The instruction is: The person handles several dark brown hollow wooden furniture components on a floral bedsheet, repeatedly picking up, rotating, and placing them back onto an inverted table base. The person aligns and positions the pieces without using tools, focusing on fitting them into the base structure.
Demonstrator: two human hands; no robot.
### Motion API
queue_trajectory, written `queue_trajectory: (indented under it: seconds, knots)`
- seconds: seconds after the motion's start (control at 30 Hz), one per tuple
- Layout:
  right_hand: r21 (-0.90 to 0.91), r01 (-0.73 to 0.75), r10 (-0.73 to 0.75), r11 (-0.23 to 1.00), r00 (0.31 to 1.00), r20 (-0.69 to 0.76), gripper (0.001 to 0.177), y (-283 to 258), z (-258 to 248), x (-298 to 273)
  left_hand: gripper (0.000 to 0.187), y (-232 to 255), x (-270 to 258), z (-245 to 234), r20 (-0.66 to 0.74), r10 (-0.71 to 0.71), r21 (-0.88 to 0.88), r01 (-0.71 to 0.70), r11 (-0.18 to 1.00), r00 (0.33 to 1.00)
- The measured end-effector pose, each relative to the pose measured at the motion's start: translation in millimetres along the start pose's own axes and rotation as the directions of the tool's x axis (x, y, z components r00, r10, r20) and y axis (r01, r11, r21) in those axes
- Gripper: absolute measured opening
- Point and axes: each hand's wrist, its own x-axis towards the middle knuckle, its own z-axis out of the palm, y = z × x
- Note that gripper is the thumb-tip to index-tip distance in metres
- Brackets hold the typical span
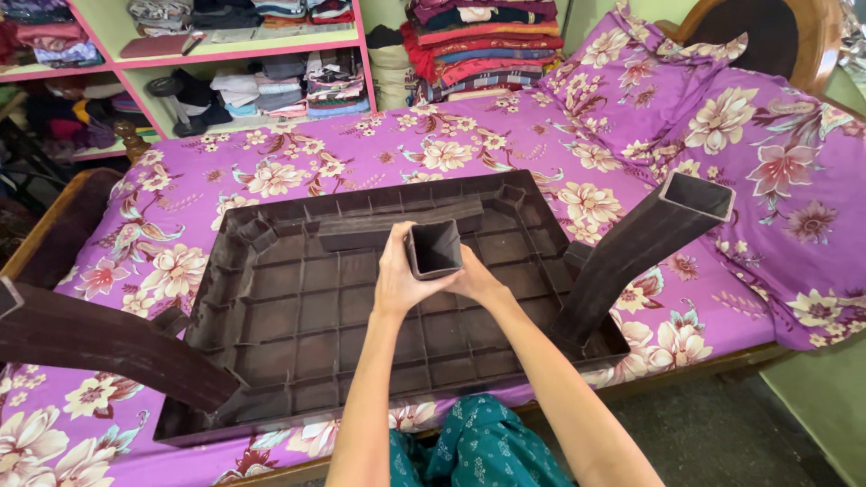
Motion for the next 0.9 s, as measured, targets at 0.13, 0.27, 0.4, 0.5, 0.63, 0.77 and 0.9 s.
queue_trajectory:
  seconds: [0.13,0.27,0.4,0.5,0.63,0.77,0.9]
  knots:
    - [-0.17,0.056,-0.032,0.984,0.99,0.137,0.043,-1.9,-10.1,5.8,0.091,4.1,-3.5,-9.2,0.055,0.038,0.077,-0.043,0.996,0.998]
    - [-0.217,0.248,-0.24,0.944,0.969,0.062,0.05,-31.5,-5.3,1.9,0.087,5.4,-15.5,-17.1,0.098,0.114,0.079,-0.122,0.989,0.989]
    - [-0.181,0.091,-0.075,0.979,0.993,0.091,0.046,-70.6,-2.2,-2.3,0.093,0.9,-34.3,-19.0,0.083,0.023,0.112,-0.032,0.993,0.996]
    - [-0.237,0.037,-0.012,0.971,0.994,0.108,0.045,-92.1,-1.7,0.2,0.096,-2.5,-41.1,-20.0,0.062,0.059,0.112,-0.065,0.992,0.996]
    - [-0.199,0.012,0.008,0.98,0.995,0.096,0.043,-100.8,2.2,-4.8,0.096,-4.4,-47.6,-24.6,0.073,0.076,0.112,-0.084,0.99,0.994]
    - [-0.215,0.023,-0.001,0.976,0.995,0.103,0.046,-96.2,6.2,-5.2,0.094,-3.2,-52.0,-27.2,0.064,0.04,0.138,-0.049,0.989,0.997]
    - [-0.196,0.051,-0.028,0.979,0.993,0.118,0.049,-94.9,5.8,-2.8,0.093,-2.3,-50.8,-28.2,0.064,0.07,0.167,-0.079,0.983,0.996]
